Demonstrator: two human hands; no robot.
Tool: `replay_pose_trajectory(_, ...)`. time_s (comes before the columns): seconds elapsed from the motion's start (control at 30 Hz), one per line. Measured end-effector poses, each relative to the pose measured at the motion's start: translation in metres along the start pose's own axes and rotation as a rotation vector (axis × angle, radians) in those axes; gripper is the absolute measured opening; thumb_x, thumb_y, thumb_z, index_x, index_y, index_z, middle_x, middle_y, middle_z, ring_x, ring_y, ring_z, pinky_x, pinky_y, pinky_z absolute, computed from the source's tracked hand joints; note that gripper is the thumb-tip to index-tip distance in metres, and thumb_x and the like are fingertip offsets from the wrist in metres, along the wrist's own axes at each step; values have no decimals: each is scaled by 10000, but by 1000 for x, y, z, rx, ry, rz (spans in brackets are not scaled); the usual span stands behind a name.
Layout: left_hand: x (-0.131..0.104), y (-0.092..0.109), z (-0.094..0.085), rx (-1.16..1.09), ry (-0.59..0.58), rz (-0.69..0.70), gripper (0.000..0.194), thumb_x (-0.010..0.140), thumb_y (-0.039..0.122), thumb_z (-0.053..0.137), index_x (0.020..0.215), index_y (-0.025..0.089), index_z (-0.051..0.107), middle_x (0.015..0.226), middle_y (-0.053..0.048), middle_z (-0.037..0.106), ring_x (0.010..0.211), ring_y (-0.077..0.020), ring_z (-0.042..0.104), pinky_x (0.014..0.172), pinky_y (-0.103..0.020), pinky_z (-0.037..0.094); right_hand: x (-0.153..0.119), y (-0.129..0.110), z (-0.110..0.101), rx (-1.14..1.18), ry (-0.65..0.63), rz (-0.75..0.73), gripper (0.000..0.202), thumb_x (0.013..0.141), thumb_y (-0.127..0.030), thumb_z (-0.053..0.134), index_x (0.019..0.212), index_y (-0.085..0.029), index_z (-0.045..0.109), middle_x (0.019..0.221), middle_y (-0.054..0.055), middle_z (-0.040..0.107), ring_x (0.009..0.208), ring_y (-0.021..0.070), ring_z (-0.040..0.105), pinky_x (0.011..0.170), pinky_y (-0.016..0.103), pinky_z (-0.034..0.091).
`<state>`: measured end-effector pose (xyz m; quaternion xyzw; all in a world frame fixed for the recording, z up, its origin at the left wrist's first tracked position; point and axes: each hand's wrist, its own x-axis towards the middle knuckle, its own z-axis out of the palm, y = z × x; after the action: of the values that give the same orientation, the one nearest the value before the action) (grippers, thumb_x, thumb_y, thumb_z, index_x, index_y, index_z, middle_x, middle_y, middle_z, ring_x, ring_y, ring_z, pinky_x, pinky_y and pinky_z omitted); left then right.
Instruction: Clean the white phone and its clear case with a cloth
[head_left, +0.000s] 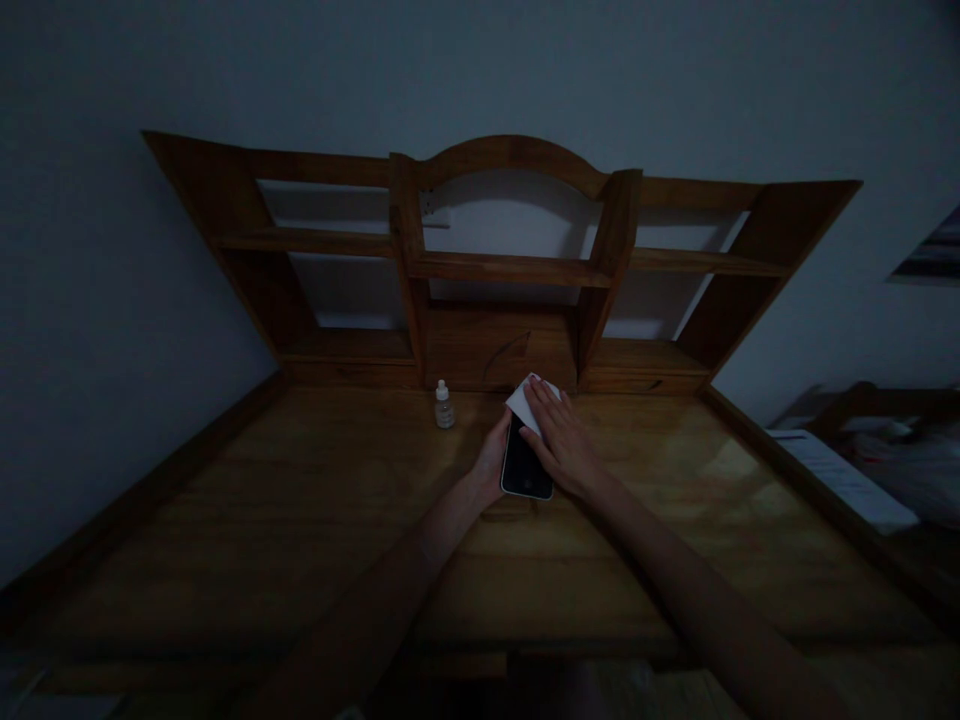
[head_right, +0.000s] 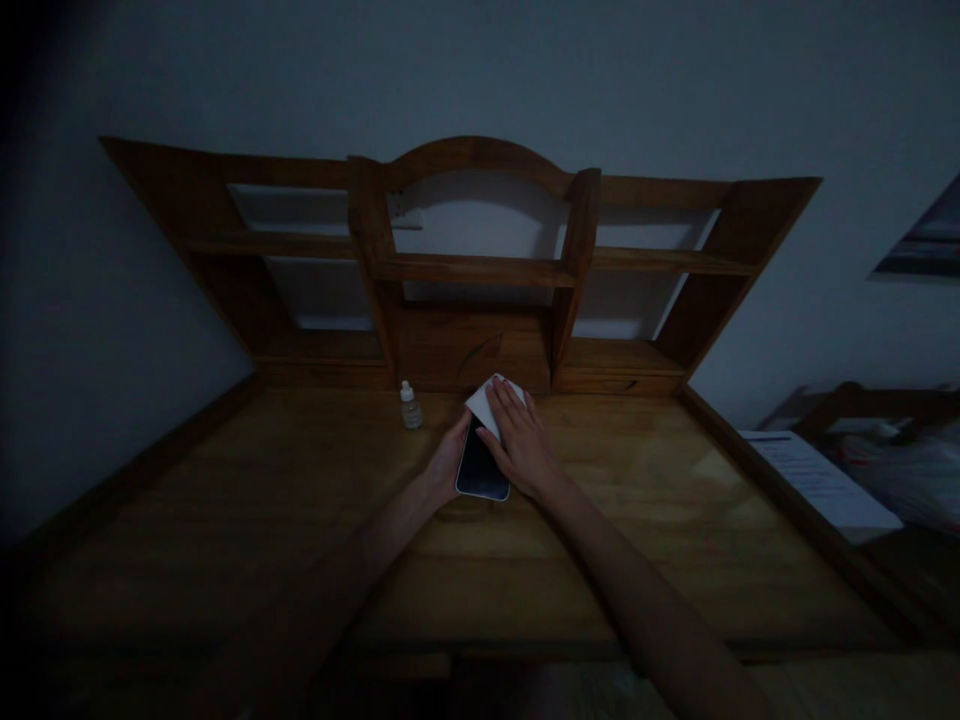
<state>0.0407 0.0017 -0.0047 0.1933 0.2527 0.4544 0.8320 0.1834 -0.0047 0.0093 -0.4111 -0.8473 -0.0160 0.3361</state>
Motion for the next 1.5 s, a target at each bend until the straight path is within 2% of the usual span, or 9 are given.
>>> replay_pose_trajectory(0.13, -2, 0, 8, 24, 32, 0, 487, 916, 504, 518, 1138, 108, 694, 1053, -136, 731, 1003, -271, 674, 898, -345, 508, 2, -1, -3, -14, 4, -27, 671, 1012, -445, 377, 1578, -276, 57, 1649, 29, 96, 1513, 262, 98, 1226, 546, 82)
replay_pose_trajectory(0.3, -4, -3, 14, 1, 52, 13, 377, 923, 407, 510, 1061, 119, 709, 1011, -106, 740, 940, -219, 684, 859, -284, 506, 3, -5, -8, -95, -46, -60, 673, 1021, -447, 337, 1578, -254, 13, 1647, 34, 106, 1512, 247, 109, 1229, 524, 122)
replay_pose_trajectory(0.5, 0, -5, 7, 4, 46, 21, 334, 909, 372, 507, 1008, 126, 710, 956, -95, 744, 913, -218, 686, 831, -283, 515, 3, -9, -7, -109, -81, -97, 669, 1018, -439, 356, 1579, -250, 44, 1643, 38, 123, 1508, 232, 135, 1231, 507, 147)
replay_pose_trajectory(0.7, 7, -5, 0, -68, 74, 85, 354, 926, 297, 437, 1115, 128, 685, 974, -102, 737, 969, -251, 676, 891, -340, 514, 3, -15, -4, -64, -141, -147, 634, 1021, -422, 373, 1576, -256, 113, 1627, 47, 196, 1502, 228, 168, 1226, 509, 176)
replay_pose_trajectory(0.9, 8, 4, -4, -151, 130, 210, 278, 914, 192, 460, 1050, 163, 700, 911, -73, 738, 994, -206, 669, 943, -277, 480, 0, -21, -4, 53, -202, -172, 613, 1015, -431, 404, 1563, -256, 192, 1600, 67, 276, 1485, 224, 234, 1215, 507, 214)
replay_pose_trajectory(1.0, 7, 9, -7, -162, 133, 208, 262, 918, 245, 476, 974, 140, 709, 846, -66, 733, 925, -210, 685, 936, -300, 486, -1, -25, -4, 99, -211, -188, 609, 1011, -426, 420, 1559, -262, 210, 1593, 63, 295, 1482, 228, 243, 1209, 517, 220)
replay_pose_trajectory(1.13, 3, 12, -12, -188, 51, 179, 387, 957, 349, 424, 864, 107, 710, 834, -104, 735, 899, -230, 692, 948, -347, 491, -1, -29, -6, 128, -232, -197, 595, 1002, -424, 443, 1545, -265, 258, 1585, 62, 311, 1482, 232, 245, 1204, 524, 224)
replay_pose_trajectory(1.4, 5, 11, -21, -190, 54, 238, 336, 959, 324, 436, 996, 119, 699, 973, -113, 736, 1053, -224, 667, 995, -325, 469, -2, -31, -7, 120, -206, -245, 605, 987, -390, 483, 1540, -274, 267, 1554, 65, 376, 1459, 240, 305, 1206, 564, 177)
replay_pose_trajectory(1.5, 1, 9, -23, -134, 81, 318, 326, 955, 343, 454, 1026, 138, 697, 981, -105, 738, 1107, -231, 647, 1030, -334, 448, -3, -33, -7, 97, -210, -268, 620, 978, -387, 503, 1539, -249, 276, 1551, 75, 383, 1454, 232, 317, 1216, 548, 174)
